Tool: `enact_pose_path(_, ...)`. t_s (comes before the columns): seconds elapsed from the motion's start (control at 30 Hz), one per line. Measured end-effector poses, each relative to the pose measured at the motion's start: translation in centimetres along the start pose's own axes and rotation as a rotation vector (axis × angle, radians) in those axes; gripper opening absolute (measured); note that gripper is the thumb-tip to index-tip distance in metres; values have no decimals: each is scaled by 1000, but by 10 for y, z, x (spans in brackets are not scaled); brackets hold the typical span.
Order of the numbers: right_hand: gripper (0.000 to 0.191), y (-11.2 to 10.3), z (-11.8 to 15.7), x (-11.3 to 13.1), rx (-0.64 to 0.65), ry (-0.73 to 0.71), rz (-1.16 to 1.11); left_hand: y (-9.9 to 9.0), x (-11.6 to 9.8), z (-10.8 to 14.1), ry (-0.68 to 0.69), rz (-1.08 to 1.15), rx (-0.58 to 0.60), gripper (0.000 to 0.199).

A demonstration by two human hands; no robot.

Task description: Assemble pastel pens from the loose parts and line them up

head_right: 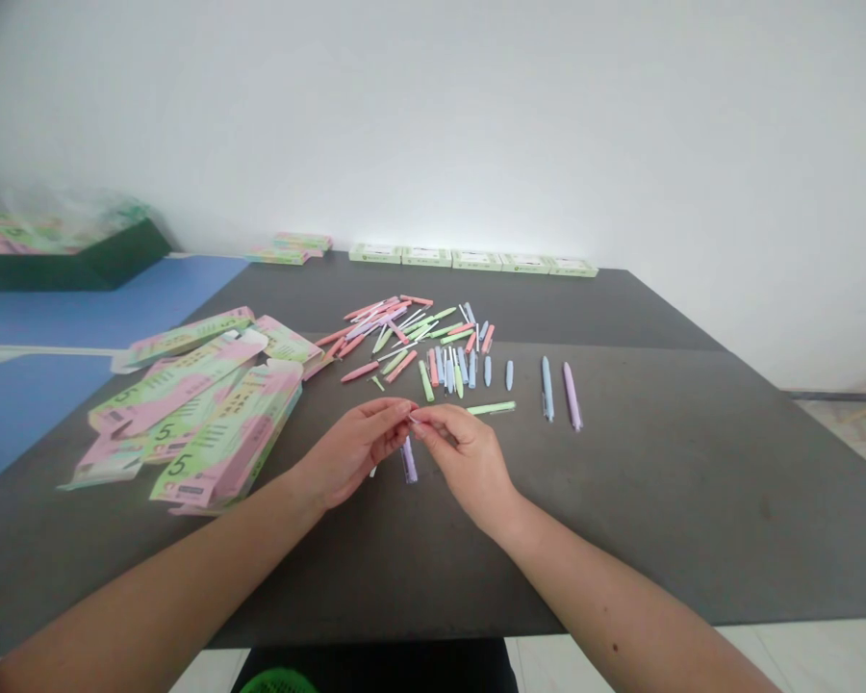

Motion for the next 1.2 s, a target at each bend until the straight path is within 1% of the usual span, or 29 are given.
enact_pose_path(0.1, 13, 0, 1, -4, -16, 52, 18, -1, 1, -2, 3, 46, -13, 17)
enact_pose_path(0.2, 12, 0, 1, -4, -43, 67, 31, -1, 1, -2, 20, 28, -35, 18)
enact_pose_path(0.3, 12, -1, 1, -2, -72, 74, 23, 1, -1, 1, 85, -70, -72, 19)
enact_pose_path(0.43, 13, -1, 2, 0, -108, 88, -28, 3, -7, 8, 224, -292, -123, 20)
enact_pose_path(0.5, 11, -1, 2, 1, -118, 85, -20, 3, -7, 9, 244, -321, -151, 20)
enact_pose_path(0.6, 7, -2, 1, 4, -121, 17, 35, 1, -2, 5, 198, -197, -143, 18)
enact_pose_path(0.7, 7, -4, 0, 8, -118, -57, 88, 2, 2, 1, 109, -56, -71, 16)
enact_pose_path(0.77, 7, -5, 0, 10, -114, -80, 107, 4, 3, 0, 64, -35, -35, 17)
enact_pose_path(0.87, 10, -6, 1, 12, -113, -118, 114, 5, 2, 1, 41, -55, -12, 18)
enact_pose_path(0.97, 18, -5, 1, 11, -92, -138, 108, 7, 1, 2, 66, -107, -14, 19)
enact_pose_path(1.1, 24, 0, 1, 9, -21, -119, 106, 8, 3, 3, 117, -209, -36, 23)
enact_pose_path(1.2, 27, 1, 0, 9, 39, -137, 118, 6, 3, 2, 122, -257, -67, 23)
Point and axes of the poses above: each hand's wrist, its own z-axis away from the middle knuckle, its own y-axis out of the palm, x = y × z, the point moved 3 cm from there along -z, towards the middle knuckle, and after that the axes turned 14 degrees about -y, right-handed, at the moved point
